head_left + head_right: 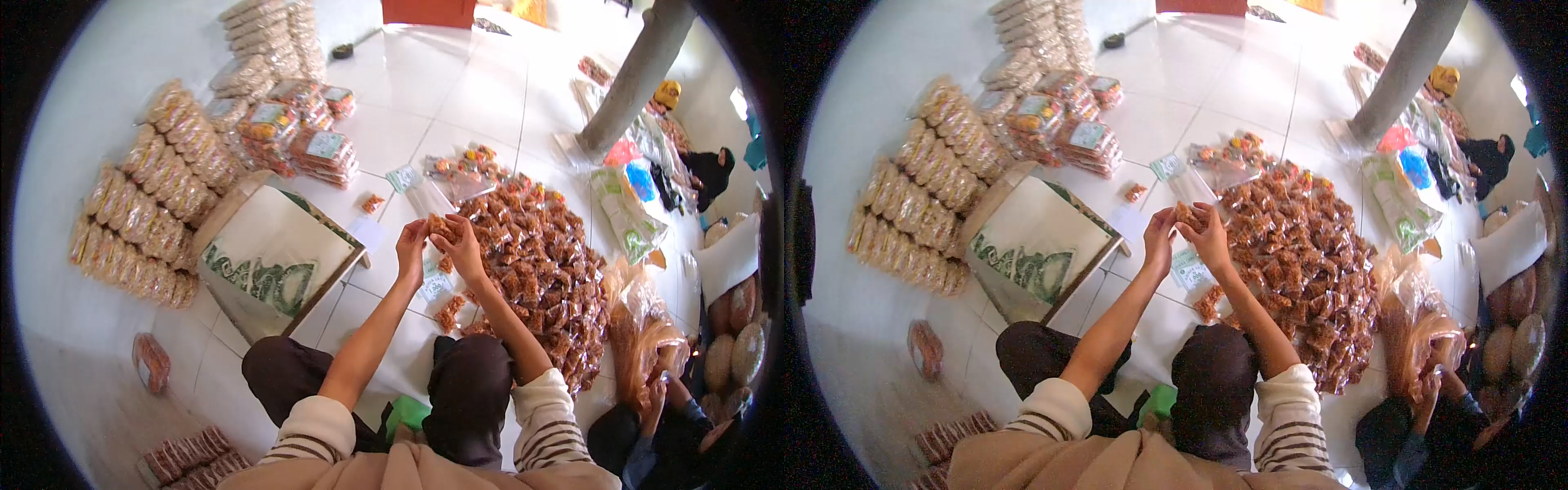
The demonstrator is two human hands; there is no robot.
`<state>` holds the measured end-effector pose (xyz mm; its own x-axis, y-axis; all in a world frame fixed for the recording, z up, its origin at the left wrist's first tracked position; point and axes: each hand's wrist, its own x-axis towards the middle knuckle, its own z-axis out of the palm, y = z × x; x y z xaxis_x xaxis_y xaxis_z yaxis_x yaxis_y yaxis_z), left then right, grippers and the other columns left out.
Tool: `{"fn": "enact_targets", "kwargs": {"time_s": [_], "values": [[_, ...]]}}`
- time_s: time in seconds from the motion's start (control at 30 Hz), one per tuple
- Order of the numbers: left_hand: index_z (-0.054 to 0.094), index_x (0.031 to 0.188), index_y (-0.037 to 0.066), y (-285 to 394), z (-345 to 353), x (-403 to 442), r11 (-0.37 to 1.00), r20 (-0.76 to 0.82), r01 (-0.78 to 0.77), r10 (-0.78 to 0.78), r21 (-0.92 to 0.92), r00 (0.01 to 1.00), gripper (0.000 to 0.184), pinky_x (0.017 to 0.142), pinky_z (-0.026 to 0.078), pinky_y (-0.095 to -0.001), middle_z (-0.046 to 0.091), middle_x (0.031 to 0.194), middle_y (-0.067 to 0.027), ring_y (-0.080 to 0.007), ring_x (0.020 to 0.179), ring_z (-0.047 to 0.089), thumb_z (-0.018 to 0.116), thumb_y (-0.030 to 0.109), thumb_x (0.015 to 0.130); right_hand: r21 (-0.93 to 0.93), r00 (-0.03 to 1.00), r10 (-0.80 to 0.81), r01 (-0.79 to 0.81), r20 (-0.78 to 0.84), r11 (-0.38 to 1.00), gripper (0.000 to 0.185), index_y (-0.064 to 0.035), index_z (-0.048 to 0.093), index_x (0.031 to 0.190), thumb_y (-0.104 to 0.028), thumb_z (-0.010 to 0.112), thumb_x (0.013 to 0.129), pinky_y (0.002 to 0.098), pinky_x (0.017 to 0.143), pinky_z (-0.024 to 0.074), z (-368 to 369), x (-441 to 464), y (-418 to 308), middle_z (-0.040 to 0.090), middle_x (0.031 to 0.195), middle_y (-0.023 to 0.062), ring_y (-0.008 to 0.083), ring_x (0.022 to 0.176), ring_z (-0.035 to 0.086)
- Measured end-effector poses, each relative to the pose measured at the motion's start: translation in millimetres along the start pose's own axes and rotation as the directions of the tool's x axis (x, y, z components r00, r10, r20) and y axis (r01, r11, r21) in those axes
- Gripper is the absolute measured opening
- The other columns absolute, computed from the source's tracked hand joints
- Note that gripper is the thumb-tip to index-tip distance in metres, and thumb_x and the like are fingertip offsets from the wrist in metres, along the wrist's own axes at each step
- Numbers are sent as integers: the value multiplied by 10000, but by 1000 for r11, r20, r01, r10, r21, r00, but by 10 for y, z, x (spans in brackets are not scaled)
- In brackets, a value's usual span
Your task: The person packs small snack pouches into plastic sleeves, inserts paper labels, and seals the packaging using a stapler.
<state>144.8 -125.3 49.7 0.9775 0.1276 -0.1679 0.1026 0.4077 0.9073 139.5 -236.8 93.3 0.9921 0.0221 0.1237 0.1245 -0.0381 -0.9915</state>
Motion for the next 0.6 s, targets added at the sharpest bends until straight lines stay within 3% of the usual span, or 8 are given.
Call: {"fn": "enact_targets", "kwargs": {"time_s": [0.03,0.13,0.17,0.27,0.33,0.37,0.43,0.6], "values": [[466,1139,120,136,-7,-72,1000,-5,-30,30,-5,1000,395,906,330,-344,504,1102,-12,-129,1021,465,564,354,835,-164,998,-58,60,18,985,482,-1,450,1109,-164,703,732,287,764,483,56,-10,-109,600,1002,133,176,922,580],[323,1264,188,551,-96,-356,914,17,15,-8,-406,1000,561,838,385,-385,327,1262,-45,-184,1062,420,511,483,825,-156,974,-191,208,118,966,484,-9,453,1120,-90,700,711,295,787,473,278,-63,-436,604,1007,133,183,929,586],[377,1226,176,704,-116,-439,898,-62,51,-86,-437,994,505,793,421,-362,430,1161,-50,-176,1006,458,503,470,835,-151,968,-200,223,151,963,483,-11,455,1122,-77,697,710,296,787,472,381,-130,-612,600,1016,133,185,935,585],[292,1244,146,977,-459,-523,924,-5,-31,32,-381,999,559,857,396,-330,455,1126,-74,-193,962,490,501,472,839,-137,891,-333,388,310,911,489,-24,455,1135,-60,685,705,309,799,459,777,-315,-849,582,1033,138,216,937,584],[477,1161,101,1143,-713,-578,935,-7,-162,168,-316,986,477,836,419,-311,558,1018,-54,-155,973,506,446,470,861,-200,820,-421,521,387,830,524,-53,445,1157,-75,692,695,326,826,446,1044,-408,-905,559,1071,151,255,978,567],[477,1161,101,1202,-849,-620,929,-31,-183,183,-321,983,477,836,419,-311,558,1018,-54,-155,973,506,446,470,861,-187,806,-426,531,410,826,524,-53,445,1157,-75,692,695,326,826,446,1178,-448,-920,559,1071,151,255,978,567],[437,1228,78,1294,-1100,-701,761,97,-46,142,-647,985,561,938,353,-295,498,1199,-70,-149,1103,456,359,508,877,-161,771,-474,580,426,798,554,-61,438,1170,-81,702,684,332,853,437,1437,-528,-937,552,1099,151,260,1030,546],[335,1300,128,1279,-1676,-878,817,-8,-160,187,-554,982,541,981,320,-313,399,1310,-49,-169,1191,386,238,494,913,-173,858,-286,388,427,905,587,-65,426,1197,-36,694,674,332,861,443,2052,-758,-744,551,1118,144,254,1036,546]]}}
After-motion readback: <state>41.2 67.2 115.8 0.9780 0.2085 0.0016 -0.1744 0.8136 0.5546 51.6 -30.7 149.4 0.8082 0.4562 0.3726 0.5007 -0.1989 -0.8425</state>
